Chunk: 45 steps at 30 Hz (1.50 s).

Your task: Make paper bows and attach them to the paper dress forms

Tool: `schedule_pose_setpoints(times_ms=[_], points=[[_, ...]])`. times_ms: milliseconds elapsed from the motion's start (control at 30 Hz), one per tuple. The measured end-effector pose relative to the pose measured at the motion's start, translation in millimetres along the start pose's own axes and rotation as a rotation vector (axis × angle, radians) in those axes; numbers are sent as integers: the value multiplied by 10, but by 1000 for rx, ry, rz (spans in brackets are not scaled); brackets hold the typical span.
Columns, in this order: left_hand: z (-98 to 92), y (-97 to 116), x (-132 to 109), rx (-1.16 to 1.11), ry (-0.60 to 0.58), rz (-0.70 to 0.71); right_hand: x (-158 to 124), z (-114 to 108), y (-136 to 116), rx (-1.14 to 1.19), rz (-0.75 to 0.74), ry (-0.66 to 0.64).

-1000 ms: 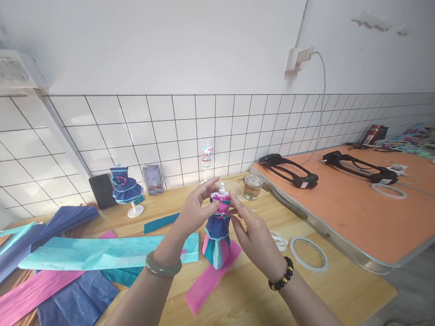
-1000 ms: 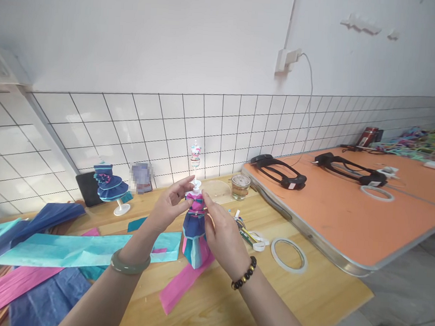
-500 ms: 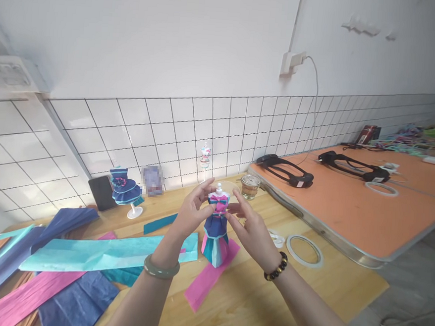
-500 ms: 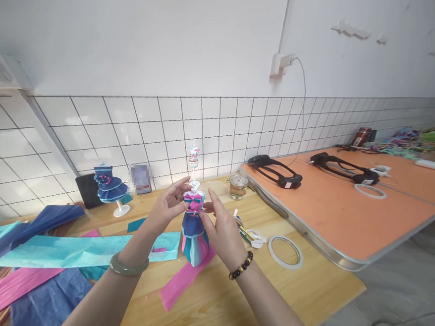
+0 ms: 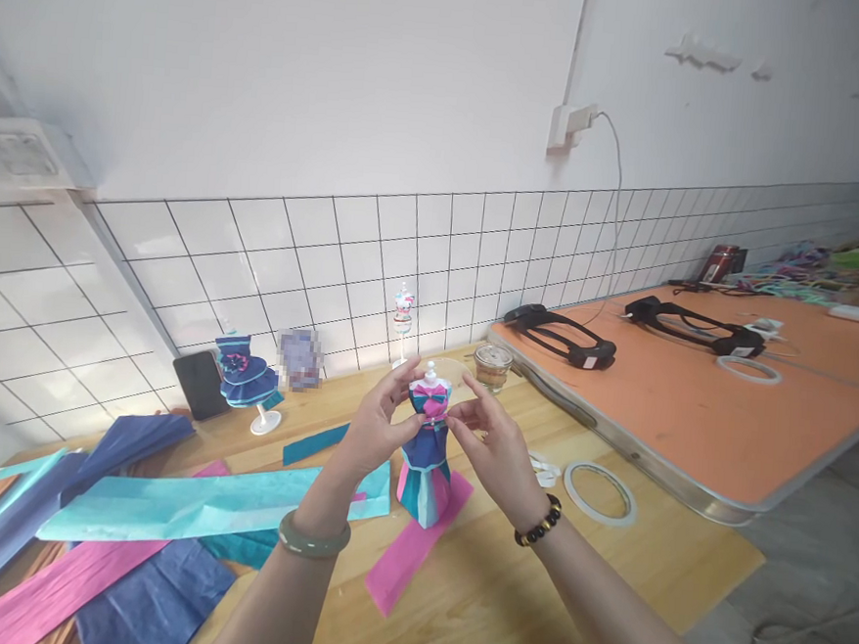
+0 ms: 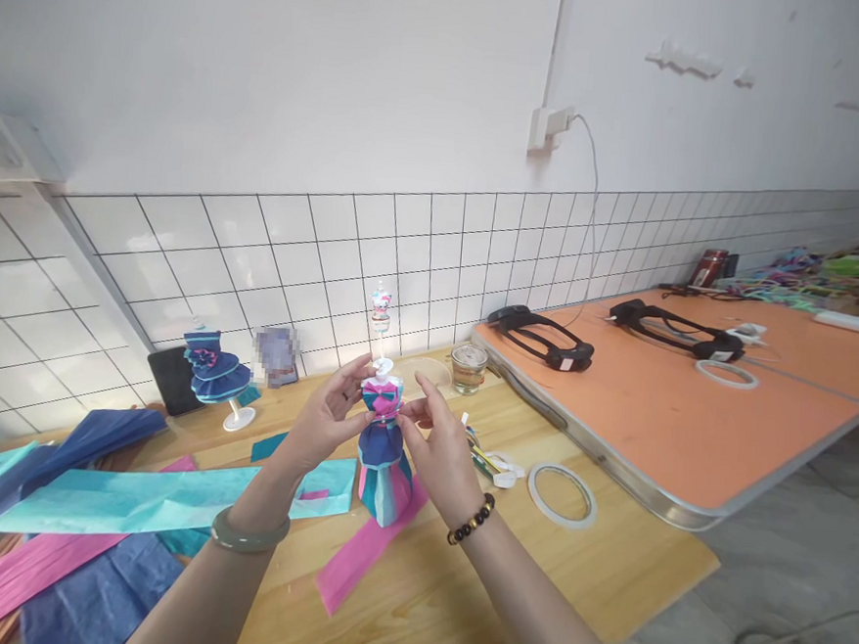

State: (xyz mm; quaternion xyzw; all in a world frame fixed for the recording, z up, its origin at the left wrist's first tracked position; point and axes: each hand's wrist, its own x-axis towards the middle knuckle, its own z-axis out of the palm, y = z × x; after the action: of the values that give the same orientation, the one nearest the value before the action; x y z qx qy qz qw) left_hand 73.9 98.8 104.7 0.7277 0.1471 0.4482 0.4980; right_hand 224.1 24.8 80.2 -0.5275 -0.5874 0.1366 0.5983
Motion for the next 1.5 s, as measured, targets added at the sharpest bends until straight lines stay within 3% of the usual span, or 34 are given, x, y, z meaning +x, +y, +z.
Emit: schedule_pose_setpoints(times_ms=[1200,1500], points=[[-11,-21,0,58,-5,15,44,106,-9,-67,23,10],[15,-68,9,47,46,-1,31,90,6,-24,24,-18]])
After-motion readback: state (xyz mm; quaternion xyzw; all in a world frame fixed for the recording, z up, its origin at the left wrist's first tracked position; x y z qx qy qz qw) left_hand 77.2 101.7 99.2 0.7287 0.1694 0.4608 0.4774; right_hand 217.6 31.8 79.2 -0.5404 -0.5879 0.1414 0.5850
